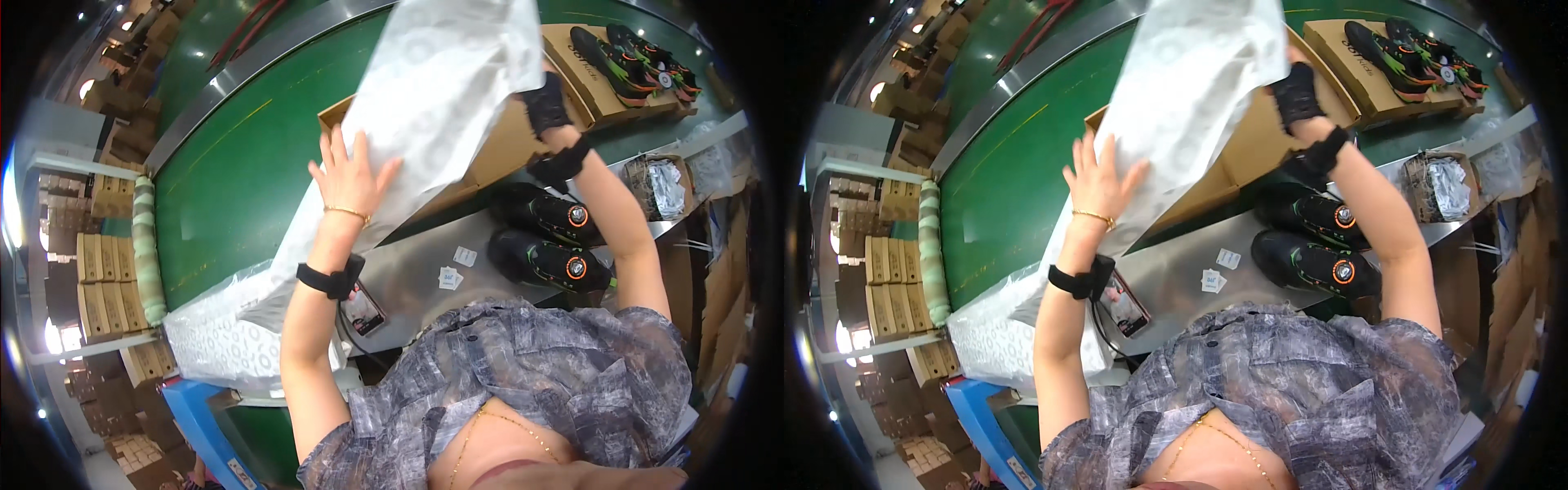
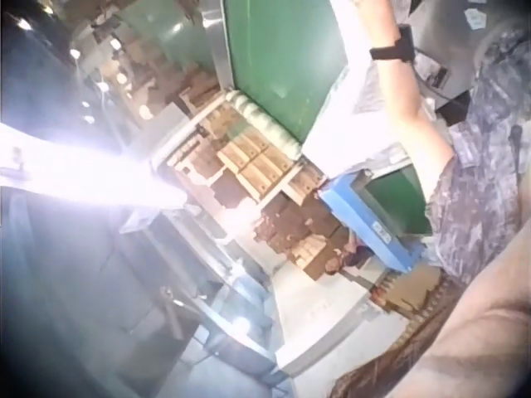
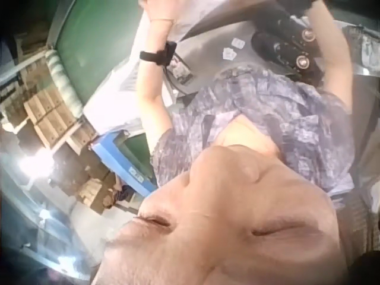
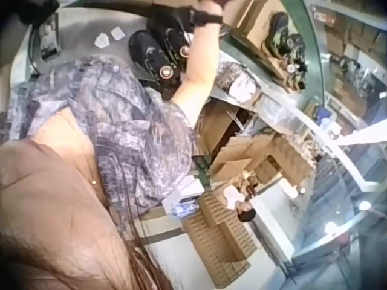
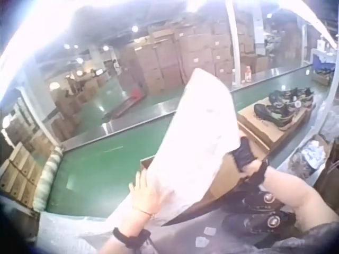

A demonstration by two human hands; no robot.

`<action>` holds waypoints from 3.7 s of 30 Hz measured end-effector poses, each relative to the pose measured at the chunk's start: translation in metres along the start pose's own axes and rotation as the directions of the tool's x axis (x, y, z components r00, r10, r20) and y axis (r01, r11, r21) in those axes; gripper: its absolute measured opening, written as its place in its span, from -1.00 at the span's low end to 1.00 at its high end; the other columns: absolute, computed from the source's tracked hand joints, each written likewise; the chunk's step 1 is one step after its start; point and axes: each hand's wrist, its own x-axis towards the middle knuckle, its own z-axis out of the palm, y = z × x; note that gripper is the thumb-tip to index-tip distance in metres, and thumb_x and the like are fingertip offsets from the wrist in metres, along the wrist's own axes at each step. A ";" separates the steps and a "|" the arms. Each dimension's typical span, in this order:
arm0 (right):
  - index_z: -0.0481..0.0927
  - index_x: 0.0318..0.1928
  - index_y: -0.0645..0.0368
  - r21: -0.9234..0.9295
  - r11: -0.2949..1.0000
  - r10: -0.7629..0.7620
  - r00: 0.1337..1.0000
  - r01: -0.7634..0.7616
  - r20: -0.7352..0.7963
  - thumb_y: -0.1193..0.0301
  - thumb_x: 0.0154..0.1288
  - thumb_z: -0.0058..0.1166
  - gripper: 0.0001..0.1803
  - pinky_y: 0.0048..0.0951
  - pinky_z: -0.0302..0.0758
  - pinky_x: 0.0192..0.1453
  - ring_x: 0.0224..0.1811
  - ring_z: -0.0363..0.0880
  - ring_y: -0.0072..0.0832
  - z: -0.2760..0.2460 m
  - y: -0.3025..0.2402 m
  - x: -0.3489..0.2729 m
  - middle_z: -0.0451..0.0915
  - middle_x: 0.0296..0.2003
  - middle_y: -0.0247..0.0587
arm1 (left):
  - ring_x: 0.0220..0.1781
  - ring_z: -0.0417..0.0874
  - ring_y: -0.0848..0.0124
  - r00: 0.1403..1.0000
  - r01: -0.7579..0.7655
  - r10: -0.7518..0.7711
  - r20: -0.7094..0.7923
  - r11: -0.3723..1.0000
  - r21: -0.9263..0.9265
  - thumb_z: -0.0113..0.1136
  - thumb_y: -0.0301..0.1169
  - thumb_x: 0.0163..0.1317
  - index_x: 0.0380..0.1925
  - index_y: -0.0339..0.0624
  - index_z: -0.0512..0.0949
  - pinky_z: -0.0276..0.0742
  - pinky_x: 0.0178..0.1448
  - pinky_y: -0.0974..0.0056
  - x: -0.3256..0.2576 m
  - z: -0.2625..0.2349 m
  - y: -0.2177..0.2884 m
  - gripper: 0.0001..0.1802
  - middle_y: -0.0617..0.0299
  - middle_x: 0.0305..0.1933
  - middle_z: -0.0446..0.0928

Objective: Packaging pairs of manufactured shoes into shoeboxes with tissue paper.

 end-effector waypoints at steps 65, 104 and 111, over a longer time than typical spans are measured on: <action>0.53 -0.30 0.21 -0.054 0.803 -0.495 0.715 0.594 0.493 0.28 0.14 -0.01 -0.75 -0.66 0.30 -0.40 -0.54 0.35 -0.71 0.021 -0.069 -0.058 0.49 -0.46 -0.44 | -0.51 0.53 0.23 0.764 0.644 -0.548 0.342 0.605 -0.468 0.21 -0.11 -0.05 -0.64 -0.45 0.45 0.39 -0.37 0.16 -0.151 0.141 -0.094 -0.51 -0.08 -0.59 0.49; 0.34 -0.09 0.19 -0.577 0.805 -0.030 0.964 -0.133 -0.265 0.33 0.09 0.10 -0.61 -0.51 0.38 -0.22 -0.33 0.41 -0.51 -0.099 -0.009 -0.136 0.40 -0.37 -0.25 | -0.09 0.48 0.20 0.999 -0.038 0.040 0.012 0.986 -0.161 0.09 -0.02 0.04 -0.34 -0.18 0.55 0.23 0.01 -0.10 0.007 0.122 -0.002 -0.57 0.06 -0.19 0.50; 0.06 0.23 0.08 -0.949 0.311 0.083 0.993 0.052 0.081 0.33 -0.24 0.27 -0.05 -0.22 0.08 0.12 -0.11 0.43 -0.24 -0.137 0.015 -0.211 0.48 -0.22 -0.12 | -0.44 0.43 0.19 0.982 -0.061 0.181 0.053 0.571 -0.818 0.32 -0.30 -0.13 -0.60 -0.26 0.42 0.37 -0.38 0.26 -0.067 0.068 0.059 -0.70 0.10 -0.52 0.37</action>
